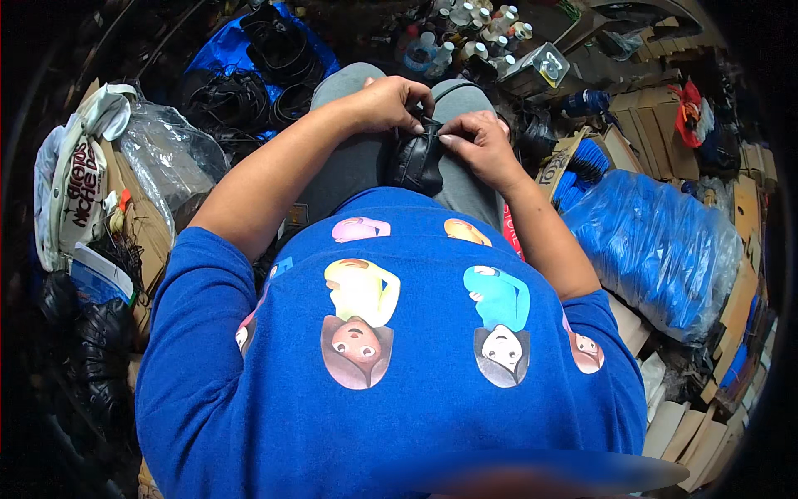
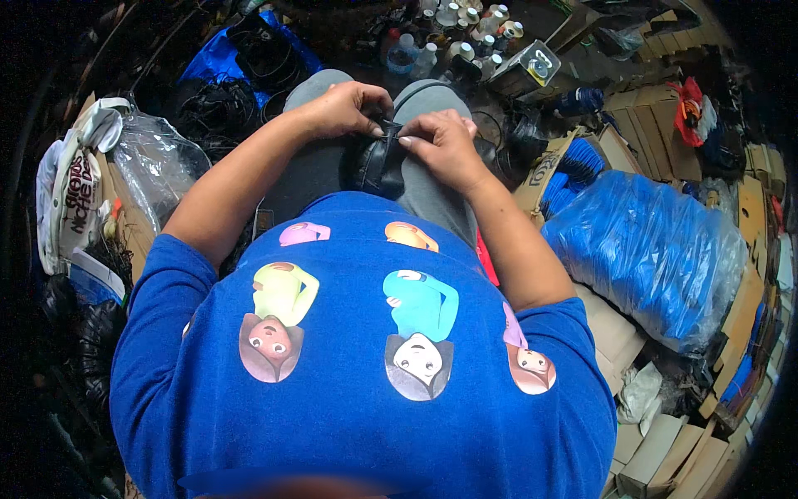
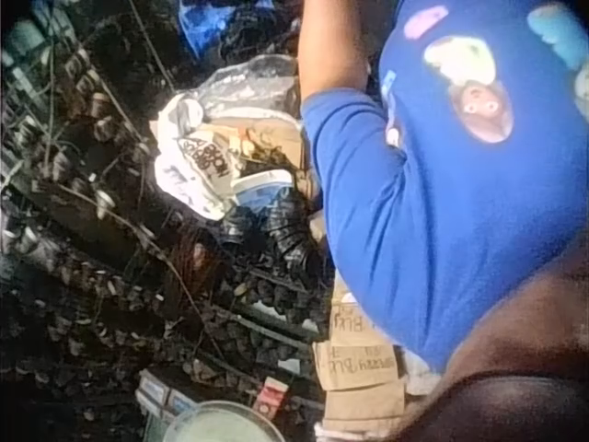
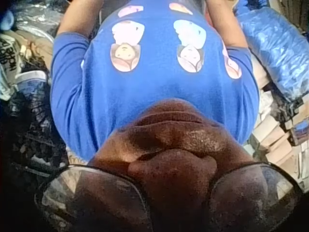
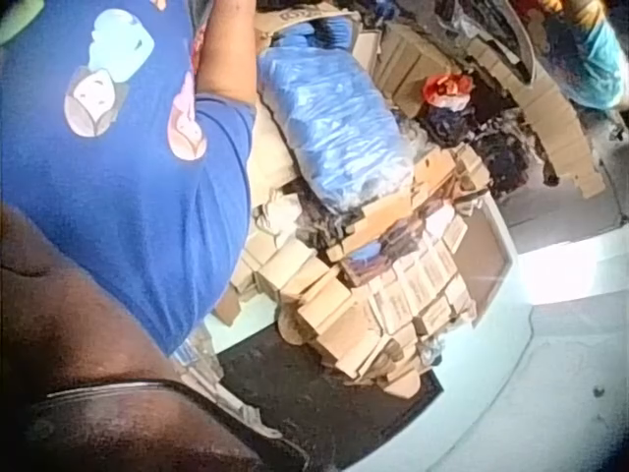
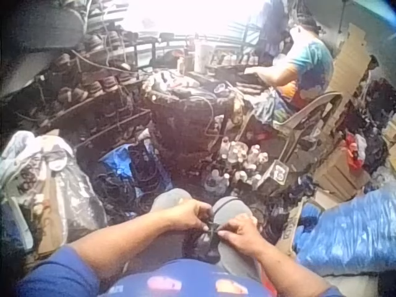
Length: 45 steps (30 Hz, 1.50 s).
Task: Manually assembling and finishing leather shoe components, including trimming material and threading straps.
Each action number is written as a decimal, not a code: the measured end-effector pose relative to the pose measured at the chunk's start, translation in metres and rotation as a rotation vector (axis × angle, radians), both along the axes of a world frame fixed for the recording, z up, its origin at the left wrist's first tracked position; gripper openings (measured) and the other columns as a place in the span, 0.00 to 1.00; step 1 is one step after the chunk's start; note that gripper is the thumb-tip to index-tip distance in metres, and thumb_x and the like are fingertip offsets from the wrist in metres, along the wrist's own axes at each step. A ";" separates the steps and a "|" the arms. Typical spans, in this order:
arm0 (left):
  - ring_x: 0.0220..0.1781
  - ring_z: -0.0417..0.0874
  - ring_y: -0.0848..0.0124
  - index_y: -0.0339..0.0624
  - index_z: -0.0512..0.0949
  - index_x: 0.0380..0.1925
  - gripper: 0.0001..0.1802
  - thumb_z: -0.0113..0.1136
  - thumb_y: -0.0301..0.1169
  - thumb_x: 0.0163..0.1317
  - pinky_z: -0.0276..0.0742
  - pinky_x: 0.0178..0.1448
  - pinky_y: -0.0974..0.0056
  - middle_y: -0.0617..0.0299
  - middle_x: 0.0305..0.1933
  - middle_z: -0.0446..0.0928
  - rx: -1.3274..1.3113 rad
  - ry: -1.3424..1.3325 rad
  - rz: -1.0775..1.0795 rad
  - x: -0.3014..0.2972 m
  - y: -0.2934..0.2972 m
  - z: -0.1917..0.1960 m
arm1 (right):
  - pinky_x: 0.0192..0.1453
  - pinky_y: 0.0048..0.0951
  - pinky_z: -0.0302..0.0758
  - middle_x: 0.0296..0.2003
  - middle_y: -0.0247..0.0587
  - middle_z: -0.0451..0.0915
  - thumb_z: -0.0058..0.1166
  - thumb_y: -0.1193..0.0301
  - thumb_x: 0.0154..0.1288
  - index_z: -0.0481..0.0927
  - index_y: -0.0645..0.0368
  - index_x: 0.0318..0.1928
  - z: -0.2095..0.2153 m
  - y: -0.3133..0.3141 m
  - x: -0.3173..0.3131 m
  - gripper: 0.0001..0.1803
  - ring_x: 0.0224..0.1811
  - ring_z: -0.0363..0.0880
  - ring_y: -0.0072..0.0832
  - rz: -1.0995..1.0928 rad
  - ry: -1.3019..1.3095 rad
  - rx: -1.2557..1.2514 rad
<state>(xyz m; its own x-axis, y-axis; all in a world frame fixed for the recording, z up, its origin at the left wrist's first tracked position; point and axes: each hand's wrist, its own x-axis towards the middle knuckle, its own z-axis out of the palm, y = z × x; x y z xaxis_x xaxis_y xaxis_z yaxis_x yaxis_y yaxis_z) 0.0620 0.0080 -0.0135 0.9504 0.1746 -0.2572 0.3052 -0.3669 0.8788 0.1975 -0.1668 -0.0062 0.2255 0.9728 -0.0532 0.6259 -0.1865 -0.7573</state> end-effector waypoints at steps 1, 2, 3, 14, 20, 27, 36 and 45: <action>0.37 0.76 0.77 0.39 0.77 0.40 0.18 0.66 0.21 0.47 0.73 0.44 0.68 0.66 0.33 0.78 -0.046 -0.013 0.005 -0.001 0.001 -0.003 | 0.54 0.35 0.55 0.30 0.30 0.79 0.60 0.66 0.53 0.84 0.49 0.33 0.001 0.000 -0.002 0.06 0.43 0.70 0.28 -0.026 -0.112 -0.019; 0.38 0.75 0.77 0.39 0.76 0.42 0.18 0.65 0.22 0.49 0.73 0.45 0.68 0.66 0.34 0.78 -0.093 -0.026 0.010 -0.002 0.002 -0.005 | 0.54 0.35 0.55 0.30 0.30 0.79 0.60 0.66 0.53 0.84 0.49 0.33 0.001 0.000 -0.002 0.06 0.43 0.70 0.28 -0.024 -0.112 -0.017; 0.38 0.75 0.77 0.39 0.76 0.42 0.18 0.65 0.22 0.49 0.73 0.45 0.68 0.66 0.34 0.78 -0.091 -0.026 0.008 -0.004 0.002 -0.006 | 0.54 0.35 0.54 0.29 0.29 0.78 0.61 0.66 0.52 0.84 0.47 0.33 0.000 -0.002 -0.002 0.06 0.42 0.70 0.28 -0.020 -0.121 0.014; 0.36 0.76 0.72 0.45 0.78 0.46 0.17 0.53 0.18 0.58 0.74 0.42 0.68 0.59 0.40 0.74 0.061 -0.298 0.294 -0.051 -0.020 0.009 | 0.52 0.31 0.58 0.30 0.29 0.76 0.59 0.72 0.50 0.84 0.41 0.40 0.005 -0.007 0.009 0.14 0.43 0.69 0.30 0.093 -0.144 0.072; 0.31 0.77 0.67 0.41 0.82 0.34 0.11 0.65 0.21 0.48 0.73 0.38 0.65 0.59 0.27 0.73 0.261 -0.279 0.242 -0.056 -0.019 0.019 | 0.52 0.30 0.62 0.31 0.29 0.76 0.57 0.75 0.50 0.85 0.43 0.39 0.007 0.001 0.014 0.14 0.42 0.69 0.30 0.146 -0.113 0.002; 0.31 0.77 0.63 0.42 0.82 0.31 0.09 0.66 0.23 0.47 0.72 0.36 0.64 0.58 0.29 0.73 0.402 -0.243 0.182 -0.053 -0.017 0.022 | 0.53 0.31 0.61 0.31 0.30 0.76 0.57 0.73 0.51 0.85 0.43 0.39 0.007 0.001 0.014 0.14 0.43 0.69 0.31 0.142 -0.107 -0.015; 0.33 0.76 0.56 0.43 0.82 0.28 0.07 0.64 0.24 0.45 0.72 0.37 0.58 0.55 0.28 0.71 0.566 -0.353 0.072 -0.048 -0.015 0.022 | 0.53 0.31 0.61 0.31 0.30 0.75 0.57 0.73 0.51 0.85 0.42 0.39 0.007 0.002 0.016 0.14 0.43 0.68 0.30 0.144 -0.082 -0.043; 0.33 0.76 0.57 0.42 0.81 0.26 0.05 0.63 0.24 0.45 0.72 0.36 0.57 0.55 0.26 0.71 0.643 -0.428 0.010 -0.043 -0.022 0.023 | 0.53 0.29 0.60 0.30 0.29 0.76 0.58 0.72 0.52 0.85 0.42 0.40 0.004 0.001 0.019 0.15 0.43 0.69 0.26 0.152 0.057 -0.073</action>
